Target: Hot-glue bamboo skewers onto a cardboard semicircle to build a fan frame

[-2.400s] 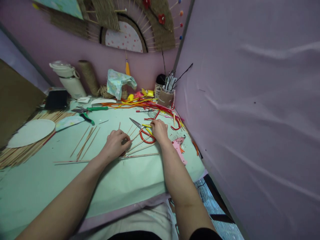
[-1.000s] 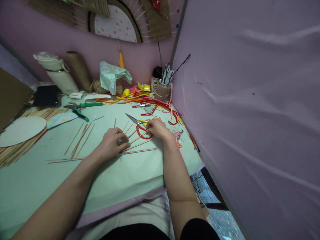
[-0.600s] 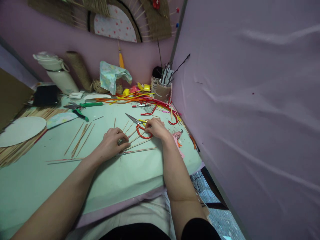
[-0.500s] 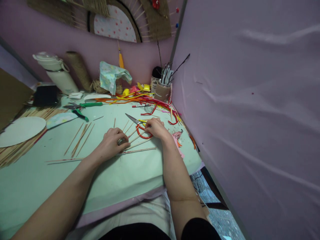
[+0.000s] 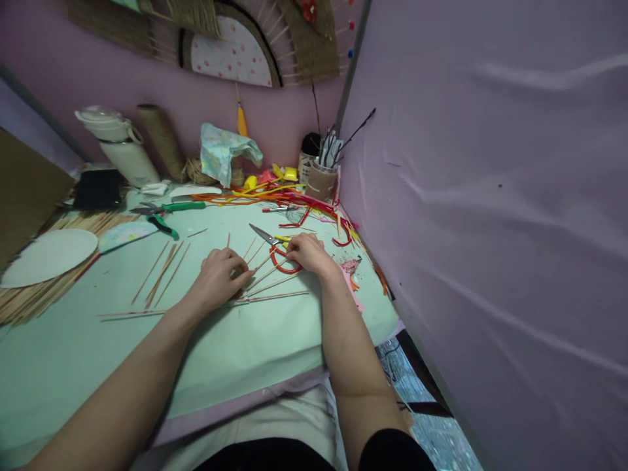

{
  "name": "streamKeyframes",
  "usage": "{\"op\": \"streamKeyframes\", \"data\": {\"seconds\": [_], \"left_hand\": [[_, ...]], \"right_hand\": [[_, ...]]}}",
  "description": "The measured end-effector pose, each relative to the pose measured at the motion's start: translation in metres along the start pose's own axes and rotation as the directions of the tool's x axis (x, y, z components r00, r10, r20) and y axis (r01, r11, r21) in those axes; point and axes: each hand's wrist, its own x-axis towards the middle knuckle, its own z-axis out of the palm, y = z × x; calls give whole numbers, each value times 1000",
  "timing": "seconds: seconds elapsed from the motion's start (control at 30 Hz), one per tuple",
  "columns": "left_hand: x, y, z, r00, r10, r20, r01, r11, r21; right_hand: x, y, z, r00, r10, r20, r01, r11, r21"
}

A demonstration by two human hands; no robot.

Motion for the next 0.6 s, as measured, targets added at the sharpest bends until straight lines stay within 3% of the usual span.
{"op": "streamKeyframes", "data": {"seconds": [0.43, 0.6], "left_hand": [[3, 3, 6, 1000, 3, 13, -4, 996, 88], [3, 2, 6, 1000, 1, 13, -3, 996, 93]], "right_hand": [[-1, -2, -1, 998, -27, 64, 25, 999, 33], [-2, -1, -3, 999, 31, -27, -32, 999, -14]]}}
